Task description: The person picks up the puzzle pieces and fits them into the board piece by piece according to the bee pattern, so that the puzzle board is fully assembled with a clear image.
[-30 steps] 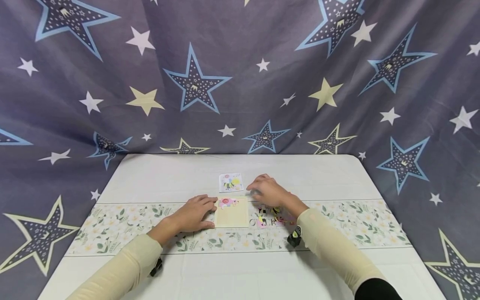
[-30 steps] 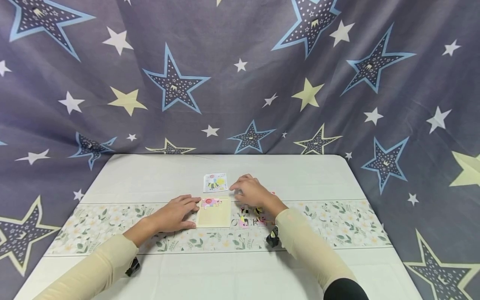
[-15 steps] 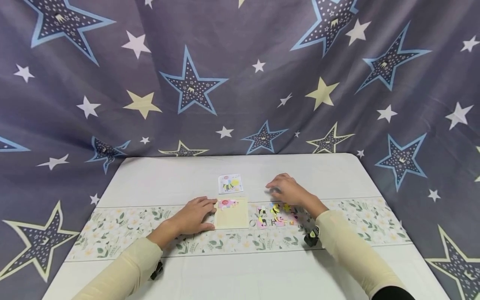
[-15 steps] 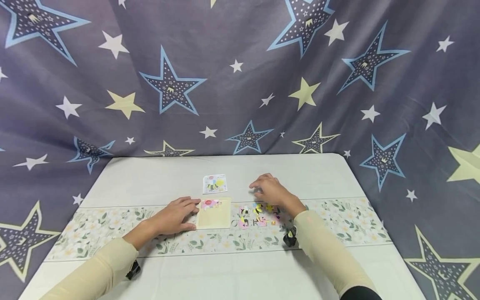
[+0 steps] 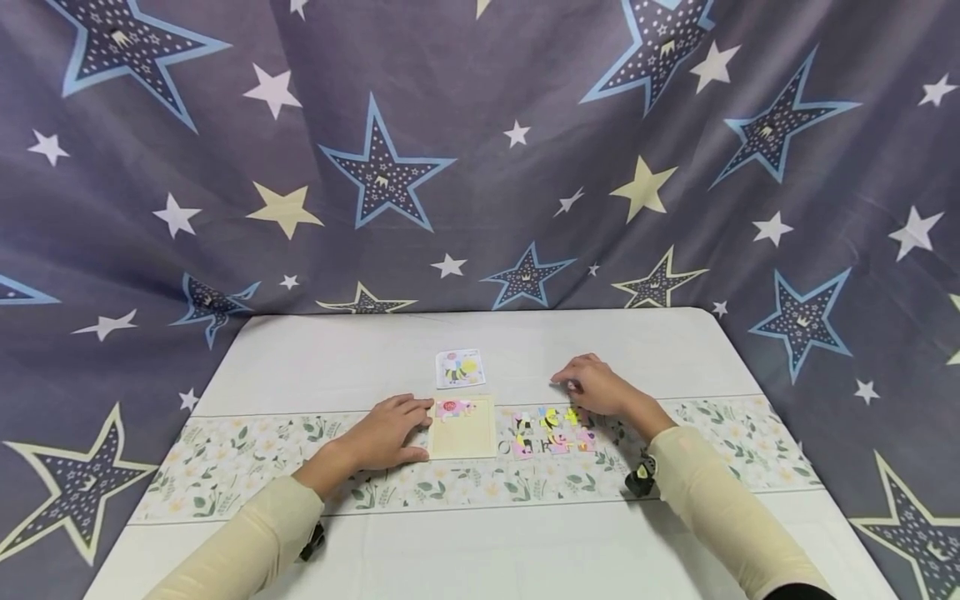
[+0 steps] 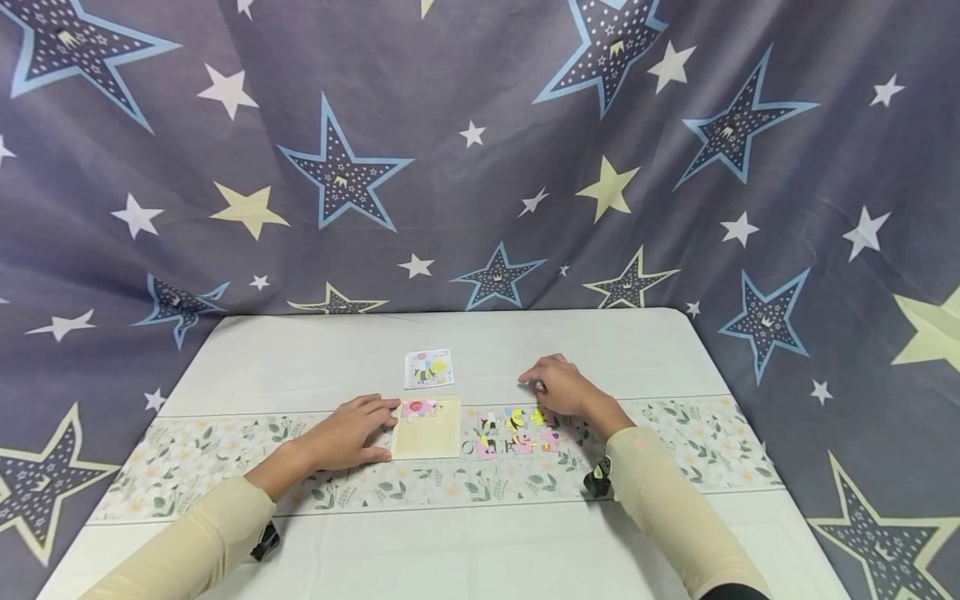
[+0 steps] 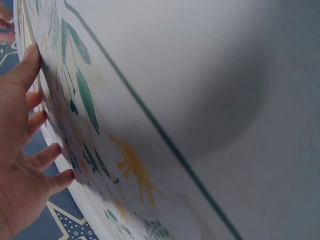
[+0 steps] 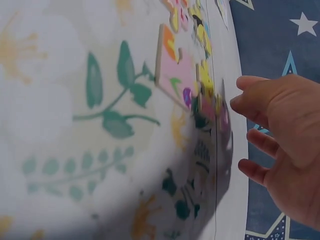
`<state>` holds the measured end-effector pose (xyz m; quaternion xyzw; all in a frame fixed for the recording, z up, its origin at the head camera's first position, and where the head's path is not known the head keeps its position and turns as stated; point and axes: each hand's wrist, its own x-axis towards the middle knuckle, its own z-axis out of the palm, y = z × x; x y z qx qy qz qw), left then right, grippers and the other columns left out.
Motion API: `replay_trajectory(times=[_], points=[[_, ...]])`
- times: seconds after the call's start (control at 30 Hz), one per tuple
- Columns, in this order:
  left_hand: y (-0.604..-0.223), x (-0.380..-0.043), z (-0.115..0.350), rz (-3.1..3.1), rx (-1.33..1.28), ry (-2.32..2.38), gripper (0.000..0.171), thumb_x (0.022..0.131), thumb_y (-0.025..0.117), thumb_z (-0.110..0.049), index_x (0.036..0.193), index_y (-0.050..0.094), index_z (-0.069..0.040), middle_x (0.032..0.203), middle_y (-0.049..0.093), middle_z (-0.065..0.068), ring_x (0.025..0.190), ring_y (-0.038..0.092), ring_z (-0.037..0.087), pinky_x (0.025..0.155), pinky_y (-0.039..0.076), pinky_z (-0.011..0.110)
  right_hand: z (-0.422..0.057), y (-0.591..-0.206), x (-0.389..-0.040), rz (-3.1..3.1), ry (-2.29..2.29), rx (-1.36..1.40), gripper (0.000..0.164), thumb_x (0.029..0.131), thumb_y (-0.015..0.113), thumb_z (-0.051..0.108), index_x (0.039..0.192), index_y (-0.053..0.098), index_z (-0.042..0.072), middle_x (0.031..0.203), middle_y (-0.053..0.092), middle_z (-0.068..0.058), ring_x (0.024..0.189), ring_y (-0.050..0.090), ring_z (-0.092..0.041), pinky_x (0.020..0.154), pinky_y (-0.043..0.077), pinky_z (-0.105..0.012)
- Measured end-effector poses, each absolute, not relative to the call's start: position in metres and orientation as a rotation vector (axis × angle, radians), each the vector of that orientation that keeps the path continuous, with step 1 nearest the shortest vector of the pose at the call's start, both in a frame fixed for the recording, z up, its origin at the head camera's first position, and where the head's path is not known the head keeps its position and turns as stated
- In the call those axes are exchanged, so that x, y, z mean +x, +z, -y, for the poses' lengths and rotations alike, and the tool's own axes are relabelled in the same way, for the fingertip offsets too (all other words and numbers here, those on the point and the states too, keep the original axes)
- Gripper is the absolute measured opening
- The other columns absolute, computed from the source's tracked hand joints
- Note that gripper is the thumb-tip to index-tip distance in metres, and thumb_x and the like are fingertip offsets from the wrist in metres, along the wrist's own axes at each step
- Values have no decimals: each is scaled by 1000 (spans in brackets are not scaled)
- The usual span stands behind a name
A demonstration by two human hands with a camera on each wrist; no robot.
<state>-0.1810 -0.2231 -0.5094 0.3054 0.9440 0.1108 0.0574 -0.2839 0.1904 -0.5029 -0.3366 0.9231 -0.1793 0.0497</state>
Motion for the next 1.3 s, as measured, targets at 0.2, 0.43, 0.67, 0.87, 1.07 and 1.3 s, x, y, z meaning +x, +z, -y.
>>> replay_trajectory(times=[0.2, 0.43, 0.67, 0.87, 1.07, 1.3], points=[[-510, -181, 224, -2865, 934, 352, 55, 92, 72, -49, 132, 63, -12, 157, 48, 10, 145, 41, 43, 122, 33, 60, -200, -506, -284, -2817, -545, -1043, 39, 85, 71, 0, 121, 75, 15, 112, 72, -4, 121, 59, -34, 112, 40, -60], [-511, -181, 224, -2869, 946, 357, 54, 92, 72, -49, 132, 63, -13, 157, 48, 9, 145, 42, 43, 121, 33, 61, -205, -510, -283, -2823, -542, -1050, 34, 87, 71, 3, 118, 77, 14, 108, 72, -2, 115, 61, -32, 109, 42, -61], [-510, -181, 224, -2861, 924, 368, 55, 92, 71, -50, 132, 63, -13, 158, 47, 9, 146, 40, 42, 122, 32, 61, -208, -512, -283, -2816, -540, -993, 29, 93, 69, 7, 119, 76, 17, 107, 70, 0, 122, 57, -35, 105, 43, -64], [-511, -181, 224, -2862, 911, 354, 56, 92, 71, -51, 133, 62, -13, 159, 46, 9, 146, 40, 42, 122, 32, 61, -206, -511, -284, -2811, -543, -1010, 27, 93, 70, 10, 119, 76, 17, 107, 70, -1, 125, 55, -37, 107, 42, -64], [-512, -180, 224, -2856, 904, 351, 56, 93, 71, -50, 134, 62, -14, 159, 46, 8, 147, 39, 42, 122, 32, 61, -198, -509, -284, -2784, -573, -995, 28, 93, 70, 12, 121, 75, 18, 109, 69, 0, 129, 51, -39, 108, 39, -66], [-510, -180, 224, -2855, 914, 348, 56, 93, 71, -50, 134, 62, -13, 158, 46, 9, 147, 40, 42, 122, 32, 61, -182, -505, -283, -2766, -616, -997, 29, 94, 71, 15, 123, 74, 17, 113, 69, -3, 129, 51, -37, 112, 37, -64]])
